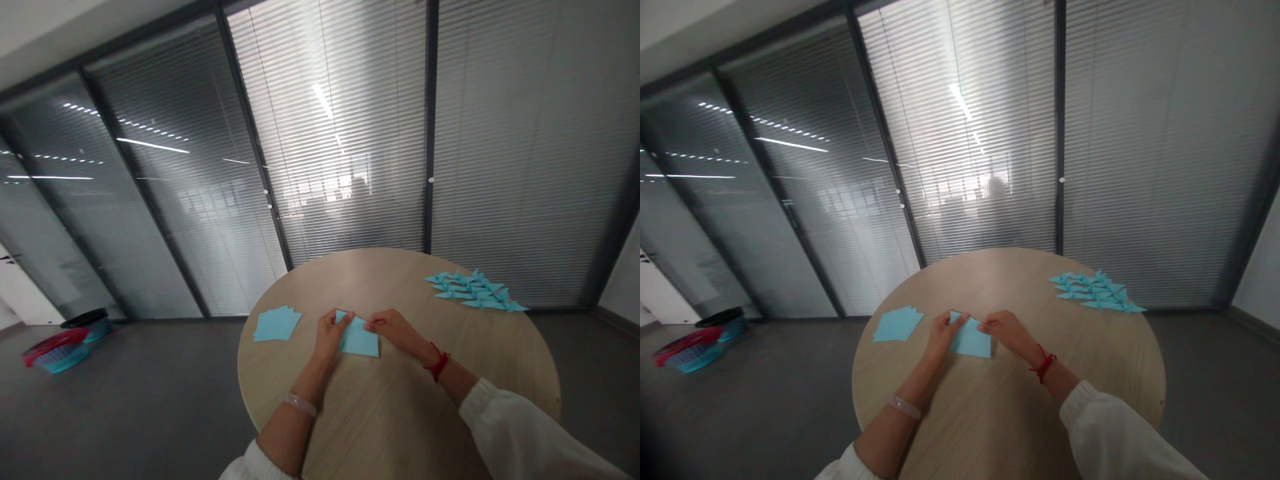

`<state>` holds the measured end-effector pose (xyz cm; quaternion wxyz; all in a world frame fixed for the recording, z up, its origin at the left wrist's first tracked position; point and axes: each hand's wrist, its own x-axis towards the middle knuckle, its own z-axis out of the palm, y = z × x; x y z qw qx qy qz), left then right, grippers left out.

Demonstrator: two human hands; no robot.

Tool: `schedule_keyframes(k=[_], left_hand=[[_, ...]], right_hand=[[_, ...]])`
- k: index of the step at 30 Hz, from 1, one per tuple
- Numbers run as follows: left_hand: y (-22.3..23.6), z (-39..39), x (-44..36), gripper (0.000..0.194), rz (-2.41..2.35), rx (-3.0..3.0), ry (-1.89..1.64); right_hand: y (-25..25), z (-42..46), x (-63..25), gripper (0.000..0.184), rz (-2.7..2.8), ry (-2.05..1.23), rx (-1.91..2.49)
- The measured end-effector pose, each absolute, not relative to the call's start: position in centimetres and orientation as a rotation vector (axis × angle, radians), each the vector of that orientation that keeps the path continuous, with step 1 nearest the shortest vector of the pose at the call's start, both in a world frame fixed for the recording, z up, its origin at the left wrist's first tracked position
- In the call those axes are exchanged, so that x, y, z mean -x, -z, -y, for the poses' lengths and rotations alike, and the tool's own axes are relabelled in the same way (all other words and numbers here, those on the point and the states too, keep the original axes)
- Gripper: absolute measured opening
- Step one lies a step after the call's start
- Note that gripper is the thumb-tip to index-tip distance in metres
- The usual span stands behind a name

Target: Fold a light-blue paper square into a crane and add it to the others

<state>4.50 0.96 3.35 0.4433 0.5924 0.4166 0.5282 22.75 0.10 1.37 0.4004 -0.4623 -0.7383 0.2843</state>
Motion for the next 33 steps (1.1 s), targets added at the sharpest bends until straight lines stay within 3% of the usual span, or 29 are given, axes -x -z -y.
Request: schedule_keyframes(k=[13, 33], left_hand=[[-2.8, -1.6, -4.7, 0.043, -0.868, -1.191, -1.245], [-2.4, -2.7, -3.9, 0.053, -0.957, -1.251, -1.213]], right_hand=[[-1.0, -0.8, -23.1, 0.037, 1.866, -0.77, 1.153], [-1.3, -0.8, -23.3, 0.035, 1.57, -0.846, 1.213]])
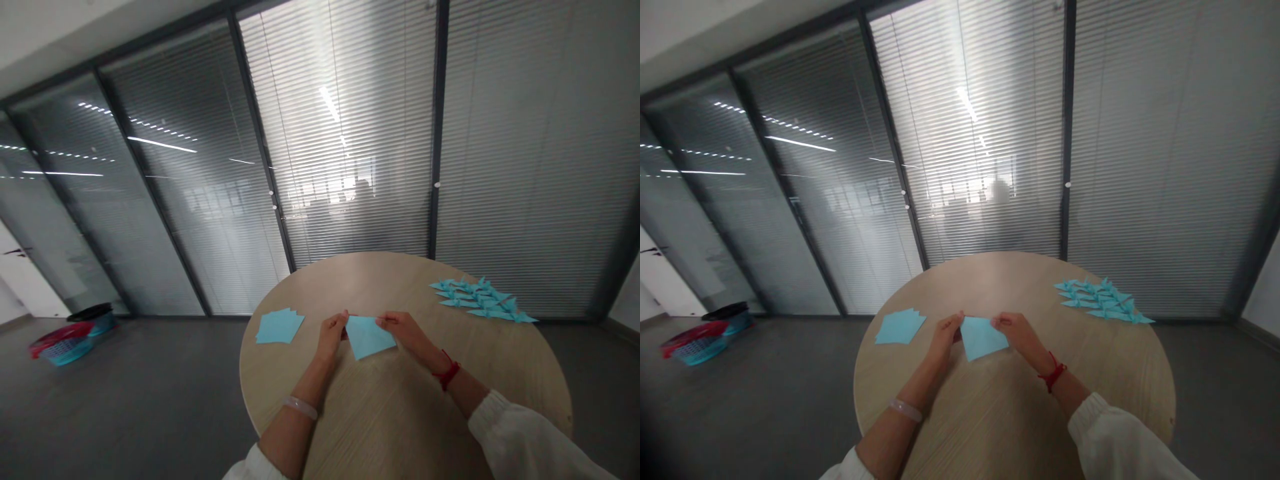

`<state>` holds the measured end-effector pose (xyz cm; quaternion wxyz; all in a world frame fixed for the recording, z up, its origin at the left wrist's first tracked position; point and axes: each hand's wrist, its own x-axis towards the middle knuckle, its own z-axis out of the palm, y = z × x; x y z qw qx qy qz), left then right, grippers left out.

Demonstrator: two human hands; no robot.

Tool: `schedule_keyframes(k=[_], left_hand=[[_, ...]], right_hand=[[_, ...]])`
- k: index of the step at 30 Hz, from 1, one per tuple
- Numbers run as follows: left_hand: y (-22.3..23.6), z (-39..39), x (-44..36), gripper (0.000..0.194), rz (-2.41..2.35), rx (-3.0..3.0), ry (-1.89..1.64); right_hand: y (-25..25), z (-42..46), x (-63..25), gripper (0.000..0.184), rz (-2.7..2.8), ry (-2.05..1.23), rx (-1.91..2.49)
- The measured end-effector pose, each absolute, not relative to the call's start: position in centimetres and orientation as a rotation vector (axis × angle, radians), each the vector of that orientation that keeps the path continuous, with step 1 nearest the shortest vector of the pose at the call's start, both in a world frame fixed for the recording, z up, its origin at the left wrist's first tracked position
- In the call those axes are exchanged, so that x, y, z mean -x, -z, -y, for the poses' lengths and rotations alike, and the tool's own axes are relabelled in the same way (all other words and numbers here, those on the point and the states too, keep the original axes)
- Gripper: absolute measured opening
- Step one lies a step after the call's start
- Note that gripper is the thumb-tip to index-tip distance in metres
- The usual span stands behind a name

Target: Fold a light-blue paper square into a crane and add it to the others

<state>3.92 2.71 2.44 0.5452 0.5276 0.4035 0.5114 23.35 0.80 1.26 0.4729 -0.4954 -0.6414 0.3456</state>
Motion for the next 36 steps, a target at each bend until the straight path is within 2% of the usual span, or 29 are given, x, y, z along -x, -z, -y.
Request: schedule_keyframes(k=[9, 13, 19, 22, 26, 36], left_hand=[[-2.7, -2.5, -3.8, 0.051, -0.936, -1.294, -1.163], [-3.1, -2.0, -3.6, 0.054, -0.943, -1.378, -1.028], [-2.6, -1.4, -3.3, 0.043, -0.852, -1.538, -0.776], [-2.6, -1.5, -3.2, 0.044, -0.911, -1.483, -0.872], [-3.0, -1.6, -3.1, 0.044, -0.929, -1.292, -1.069], [-3.0, -1.5, -3.1, 0.041, -0.885, -1.192, -1.099]], right_hand=[[-1.7, -0.4, -23.8, 0.035, 1.694, -0.64, 1.245], [-2.0, 0.1, -23.4, 0.035, 1.838, -0.613, 1.206], [-2.0, 0.8, -22.6, 0.031, 1.864, -0.534, 1.159], [-1.9, 0.9, -22.5, 0.036, 1.861, -0.288, 1.03], [-2.2, 1.4, -22.2, 0.034, 2.033, -0.018, 0.87], [-2.3, 1.5, -21.7, 0.008, 2.069, -0.007, 0.935]])
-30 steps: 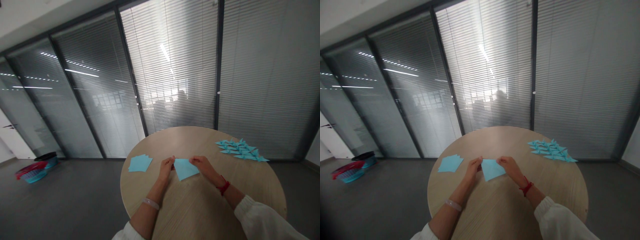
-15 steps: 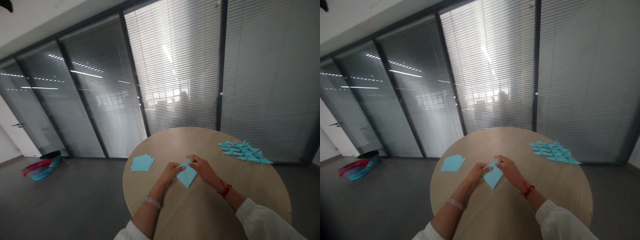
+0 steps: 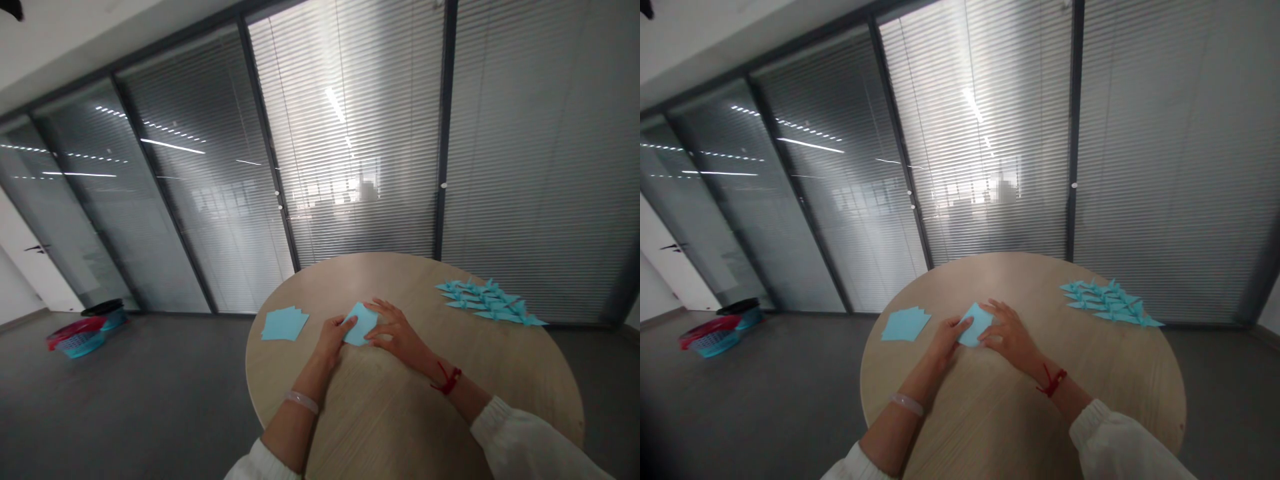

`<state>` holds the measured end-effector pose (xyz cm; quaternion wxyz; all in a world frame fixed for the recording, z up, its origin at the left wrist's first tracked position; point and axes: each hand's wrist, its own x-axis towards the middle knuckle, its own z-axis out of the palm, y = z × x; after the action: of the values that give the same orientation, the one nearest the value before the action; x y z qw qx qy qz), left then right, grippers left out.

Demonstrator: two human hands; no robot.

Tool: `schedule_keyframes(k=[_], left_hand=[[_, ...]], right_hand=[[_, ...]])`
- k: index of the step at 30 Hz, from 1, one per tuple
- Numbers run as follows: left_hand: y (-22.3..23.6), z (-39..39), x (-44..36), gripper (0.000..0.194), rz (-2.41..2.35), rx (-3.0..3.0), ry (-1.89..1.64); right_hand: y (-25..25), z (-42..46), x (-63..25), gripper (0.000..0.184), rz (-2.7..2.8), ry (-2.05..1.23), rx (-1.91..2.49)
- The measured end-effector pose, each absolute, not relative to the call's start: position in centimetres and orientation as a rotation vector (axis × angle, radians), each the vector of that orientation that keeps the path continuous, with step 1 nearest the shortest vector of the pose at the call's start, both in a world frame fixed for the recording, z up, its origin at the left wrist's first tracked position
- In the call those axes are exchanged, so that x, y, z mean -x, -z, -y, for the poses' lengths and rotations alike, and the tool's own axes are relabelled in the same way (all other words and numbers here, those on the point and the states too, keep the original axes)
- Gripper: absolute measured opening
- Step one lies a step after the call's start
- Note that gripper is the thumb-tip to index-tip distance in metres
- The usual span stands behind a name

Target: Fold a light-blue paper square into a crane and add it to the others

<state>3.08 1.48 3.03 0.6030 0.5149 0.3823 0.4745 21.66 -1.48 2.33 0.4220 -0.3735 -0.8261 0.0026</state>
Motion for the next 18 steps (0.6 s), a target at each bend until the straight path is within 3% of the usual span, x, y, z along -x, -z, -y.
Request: schedule_keyframes(k=[18], left_hand=[[-3.1, -0.9, -4.0, 0.043, -0.729, -1.22, -0.993]], right_hand=[[-0.9, -0.3, -22.1, 0.019, 1.655, -0.508, 1.254]])
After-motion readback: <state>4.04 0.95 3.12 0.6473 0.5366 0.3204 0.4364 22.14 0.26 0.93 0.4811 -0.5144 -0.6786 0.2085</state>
